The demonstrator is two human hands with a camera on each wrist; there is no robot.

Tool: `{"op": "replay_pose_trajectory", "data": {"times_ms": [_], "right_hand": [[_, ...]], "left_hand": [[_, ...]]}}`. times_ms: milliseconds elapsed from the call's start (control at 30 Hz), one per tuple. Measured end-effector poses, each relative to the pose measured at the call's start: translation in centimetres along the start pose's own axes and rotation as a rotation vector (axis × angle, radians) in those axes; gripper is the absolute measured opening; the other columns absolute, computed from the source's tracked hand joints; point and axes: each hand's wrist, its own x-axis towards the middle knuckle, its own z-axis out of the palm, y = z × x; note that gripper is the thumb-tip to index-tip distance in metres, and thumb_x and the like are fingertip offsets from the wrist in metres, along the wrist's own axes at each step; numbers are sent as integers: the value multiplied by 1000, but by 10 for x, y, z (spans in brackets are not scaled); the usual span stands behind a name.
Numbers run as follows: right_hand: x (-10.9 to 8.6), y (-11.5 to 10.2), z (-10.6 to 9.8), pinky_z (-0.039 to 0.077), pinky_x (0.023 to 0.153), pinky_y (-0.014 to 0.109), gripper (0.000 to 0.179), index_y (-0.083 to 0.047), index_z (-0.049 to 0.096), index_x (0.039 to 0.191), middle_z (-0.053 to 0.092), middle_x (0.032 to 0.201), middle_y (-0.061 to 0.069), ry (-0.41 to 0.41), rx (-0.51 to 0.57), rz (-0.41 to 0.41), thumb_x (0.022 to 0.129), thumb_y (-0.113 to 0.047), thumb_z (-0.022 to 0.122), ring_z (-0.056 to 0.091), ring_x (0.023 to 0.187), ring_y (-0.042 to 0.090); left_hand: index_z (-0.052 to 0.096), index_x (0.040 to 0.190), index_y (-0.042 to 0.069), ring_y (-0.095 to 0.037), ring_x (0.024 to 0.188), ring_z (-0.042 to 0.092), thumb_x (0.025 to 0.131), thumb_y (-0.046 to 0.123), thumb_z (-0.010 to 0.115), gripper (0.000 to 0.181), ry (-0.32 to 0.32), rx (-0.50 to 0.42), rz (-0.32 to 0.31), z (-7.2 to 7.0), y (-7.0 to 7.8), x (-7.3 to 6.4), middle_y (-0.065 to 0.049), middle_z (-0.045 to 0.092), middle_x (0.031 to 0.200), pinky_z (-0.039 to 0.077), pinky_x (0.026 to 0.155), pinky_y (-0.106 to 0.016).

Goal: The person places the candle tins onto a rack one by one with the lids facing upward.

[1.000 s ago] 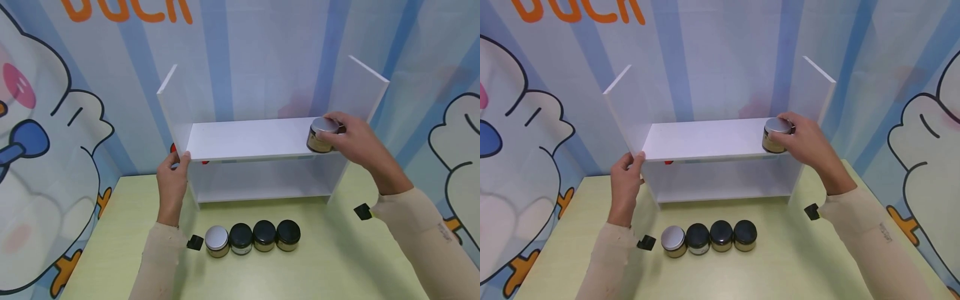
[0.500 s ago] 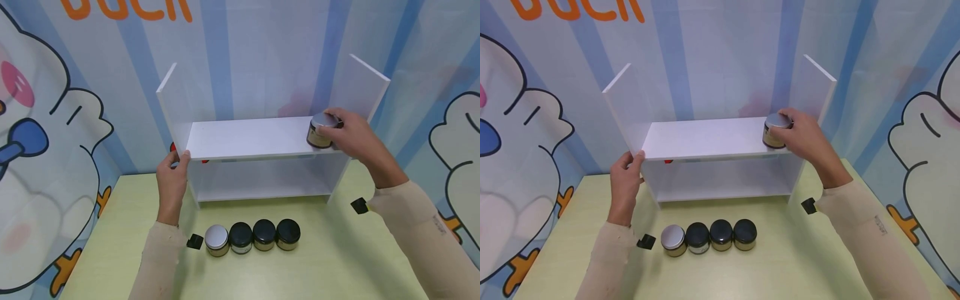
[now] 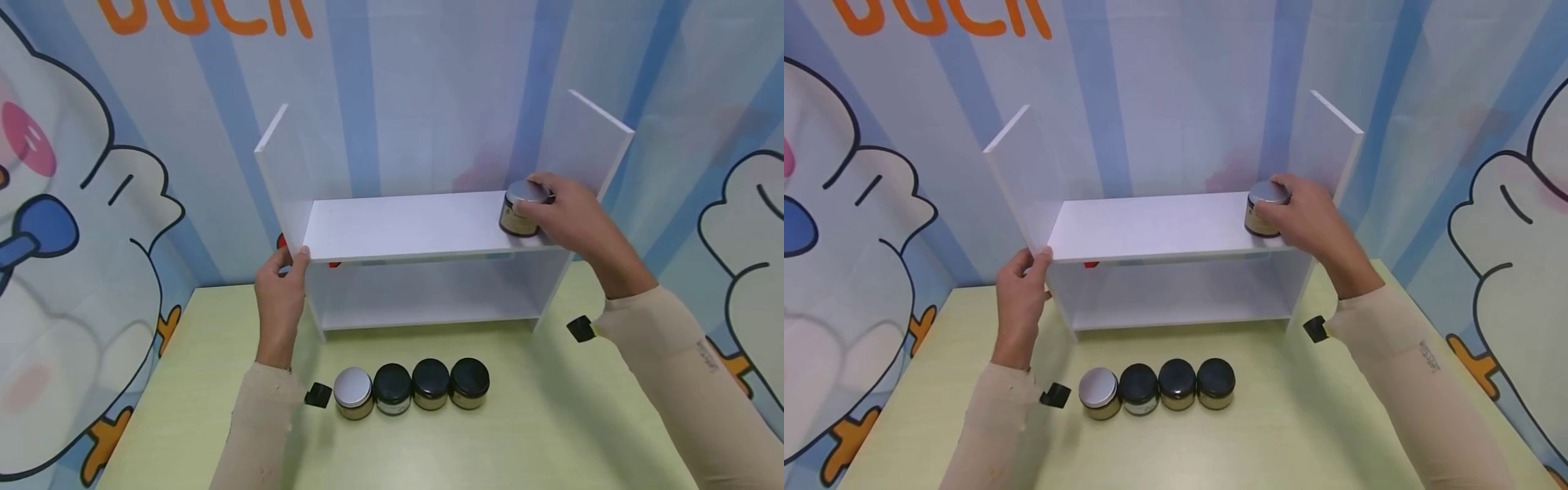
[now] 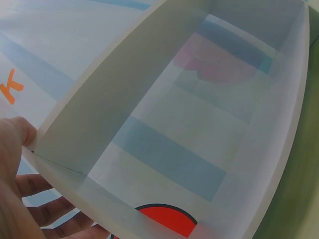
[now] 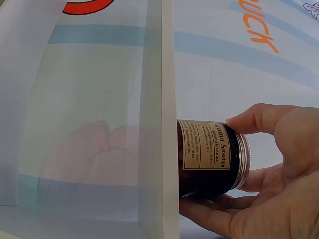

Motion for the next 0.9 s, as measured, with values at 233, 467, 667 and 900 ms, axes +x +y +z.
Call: {"op": "replay_pose_trajectory", "data": {"times_ms": [233, 467, 667, 900], "right_hand": [[6, 0, -1, 36, 107, 64, 76, -7, 25, 161, 31, 161, 26, -14, -11, 31, 101, -47, 48, 36, 142, 44], [10, -1, 0, 35, 108, 63, 77, -7, 23, 162, 29, 162, 25, -20, -8, 48, 101, -47, 49, 35, 144, 44], [11, 0, 1, 33, 109, 64, 76, -6, 23, 162, 29, 162, 25, -16, -5, 42, 102, -45, 49, 33, 144, 44], [13, -2, 1, 33, 110, 64, 76, -6, 19, 162, 27, 162, 26, -21, -7, 38, 103, -44, 46, 33, 144, 45]], "left_hand": [[67, 133, 17, -23, 87, 51, 98, 52, 60, 50, -4, -5, -5, 0, 0, 0, -4, 62, 116, 44, 74, -36], [67, 131, 15, -22, 87, 50, 98, 51, 60, 49, -1, -5, -1, -1, 0, 0, -5, 62, 114, 43, 73, -36], [67, 130, 15, -22, 86, 50, 98, 51, 60, 48, 0, -4, 2, 0, 0, 0, -5, 62, 114, 43, 72, -36], [67, 131, 16, -23, 88, 52, 98, 51, 59, 49, 4, 5, -1, 0, 0, 0, -5, 62, 115, 44, 73, -36]]}}
